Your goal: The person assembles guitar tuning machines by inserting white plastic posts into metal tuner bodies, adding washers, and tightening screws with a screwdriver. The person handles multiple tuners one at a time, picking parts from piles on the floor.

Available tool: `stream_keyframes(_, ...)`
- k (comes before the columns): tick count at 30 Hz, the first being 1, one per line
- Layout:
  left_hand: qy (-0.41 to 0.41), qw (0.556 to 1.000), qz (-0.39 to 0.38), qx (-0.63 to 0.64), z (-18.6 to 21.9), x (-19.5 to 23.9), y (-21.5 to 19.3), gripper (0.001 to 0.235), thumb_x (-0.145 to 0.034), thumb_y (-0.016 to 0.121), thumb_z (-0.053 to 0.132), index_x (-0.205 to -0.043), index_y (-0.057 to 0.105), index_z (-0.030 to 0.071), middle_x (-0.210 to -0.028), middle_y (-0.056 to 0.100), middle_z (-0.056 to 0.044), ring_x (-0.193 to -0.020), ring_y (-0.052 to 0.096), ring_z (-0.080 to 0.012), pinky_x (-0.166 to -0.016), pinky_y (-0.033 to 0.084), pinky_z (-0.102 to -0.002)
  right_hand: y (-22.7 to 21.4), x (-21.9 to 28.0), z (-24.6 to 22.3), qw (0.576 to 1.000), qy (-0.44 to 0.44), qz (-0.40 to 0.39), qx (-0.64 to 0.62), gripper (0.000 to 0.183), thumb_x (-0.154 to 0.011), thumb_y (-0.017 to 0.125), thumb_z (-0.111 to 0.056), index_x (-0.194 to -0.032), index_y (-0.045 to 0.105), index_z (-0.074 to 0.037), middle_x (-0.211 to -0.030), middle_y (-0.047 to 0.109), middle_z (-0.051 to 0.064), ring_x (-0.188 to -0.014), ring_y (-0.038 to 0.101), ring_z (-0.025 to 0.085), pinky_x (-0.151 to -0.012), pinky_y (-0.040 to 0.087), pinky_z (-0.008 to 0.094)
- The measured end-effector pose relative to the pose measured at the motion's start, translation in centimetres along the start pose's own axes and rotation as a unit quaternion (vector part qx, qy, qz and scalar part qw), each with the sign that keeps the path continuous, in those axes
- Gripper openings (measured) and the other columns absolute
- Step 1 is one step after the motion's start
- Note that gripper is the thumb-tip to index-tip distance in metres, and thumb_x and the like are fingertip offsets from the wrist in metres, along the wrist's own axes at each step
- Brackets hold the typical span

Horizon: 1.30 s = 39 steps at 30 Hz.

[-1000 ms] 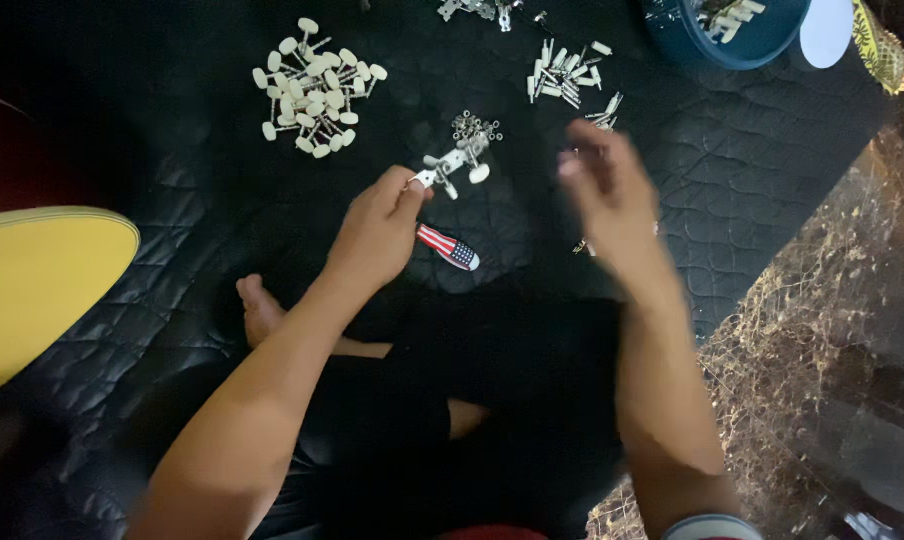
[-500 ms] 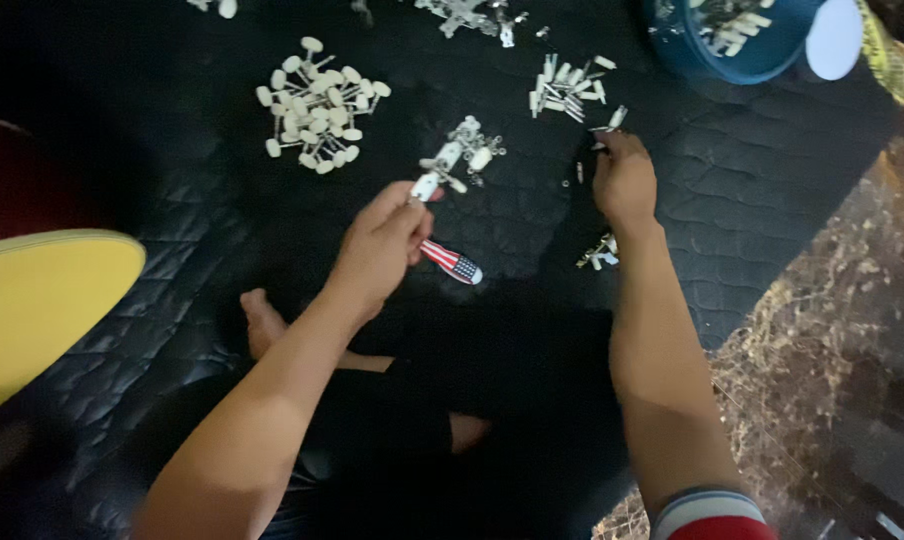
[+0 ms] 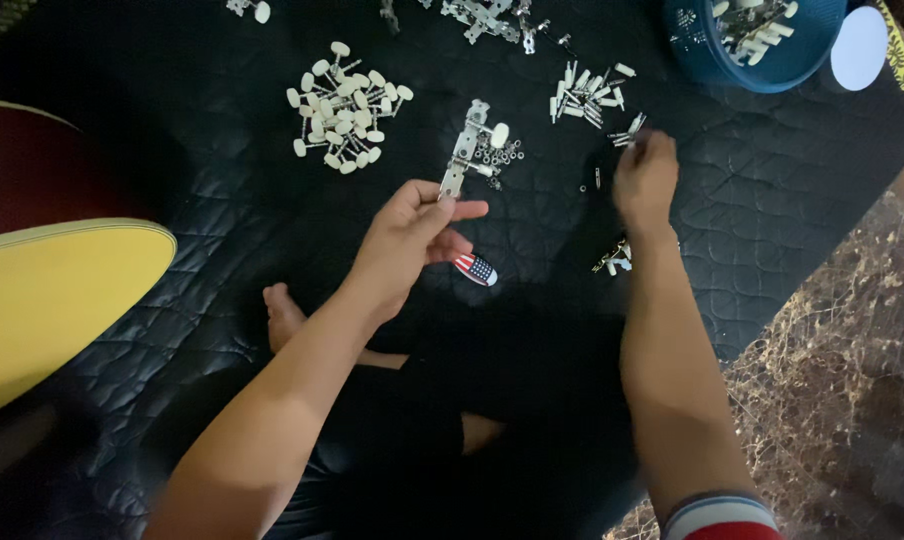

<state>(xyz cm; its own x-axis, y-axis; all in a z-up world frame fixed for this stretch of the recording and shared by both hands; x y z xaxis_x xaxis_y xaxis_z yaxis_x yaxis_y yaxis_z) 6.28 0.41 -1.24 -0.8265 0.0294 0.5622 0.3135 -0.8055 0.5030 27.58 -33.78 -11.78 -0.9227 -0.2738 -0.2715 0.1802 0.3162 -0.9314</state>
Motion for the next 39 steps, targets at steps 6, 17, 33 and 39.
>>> stream_keyframes(6,-0.015,0.999,0.046,0.007,-0.9,-0.3,-0.8,0.032,-0.105,0.052,0.017,-0.131,0.064,0.002,-0.124,0.071,-0.012,-0.086,0.06,-0.0075,-0.071,0.056,-0.017,-13.9,-1.1,-17.0,0.912,-0.013,0.031,-0.408,0.016,-0.111,0.056,0.001,-0.124,0.058,0.01,-0.107,0.061,0.026,-0.09,0.068,0.035,-0.081,0.057,0.045)
stream_keyframes(17,0.054,0.992,0.11,-0.016,-0.2,-0.4,-2.9,0.03,-0.104,0.057,0.016,-0.131,0.067,0.007,-0.113,0.071,-0.009,-0.091,0.06,-0.007,-0.076,0.059,-0.019,-9.2,4.0,-23.3,0.964,-0.033,-0.128,-0.231,0.016,-0.104,0.061,-0.005,-0.116,0.07,-0.001,-0.102,0.068,0.02,-0.089,0.072,0.044,-0.071,0.059,0.049)
stream_keyframes(33,0.243,0.934,0.251,0.077,6.1,0.9,-9.3,0.03,-0.106,0.059,0.018,-0.134,0.059,0.008,-0.115,0.069,-0.009,-0.09,0.061,-0.0043,-0.076,0.057,-0.018,0.3,4.2,-34.3,0.952,-0.189,-0.205,-0.128,0.024,-0.099,0.067,-0.013,-0.122,0.073,-0.009,-0.107,0.071,0.018,-0.101,0.068,0.041,-0.086,0.054,0.048)
stream_keyframes(39,0.214,0.936,0.25,0.126,5.3,0.4,-9.5,0.026,-0.104,0.061,0.018,-0.129,0.061,0.012,-0.111,0.071,-0.003,-0.084,0.062,-0.0025,-0.072,0.055,-0.013,7.2,3.6,-38.8,0.949,-0.285,-0.117,0.065,0.005,-0.093,0.063,-0.02,-0.094,0.067,-0.016,-0.095,0.061,0.003,-0.084,0.068,0.025,-0.063,0.055,0.035)
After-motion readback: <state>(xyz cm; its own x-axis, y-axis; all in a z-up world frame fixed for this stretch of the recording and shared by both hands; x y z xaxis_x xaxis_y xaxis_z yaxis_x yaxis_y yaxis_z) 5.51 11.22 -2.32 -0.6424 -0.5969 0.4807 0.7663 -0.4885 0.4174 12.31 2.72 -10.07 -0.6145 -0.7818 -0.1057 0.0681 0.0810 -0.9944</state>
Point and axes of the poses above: each hand's wrist, its own x-axis away from the middle knuckle, its own y-axis out of the palm, z = x × y, the point moved 7 cm from there along -x, towards the middle knuckle
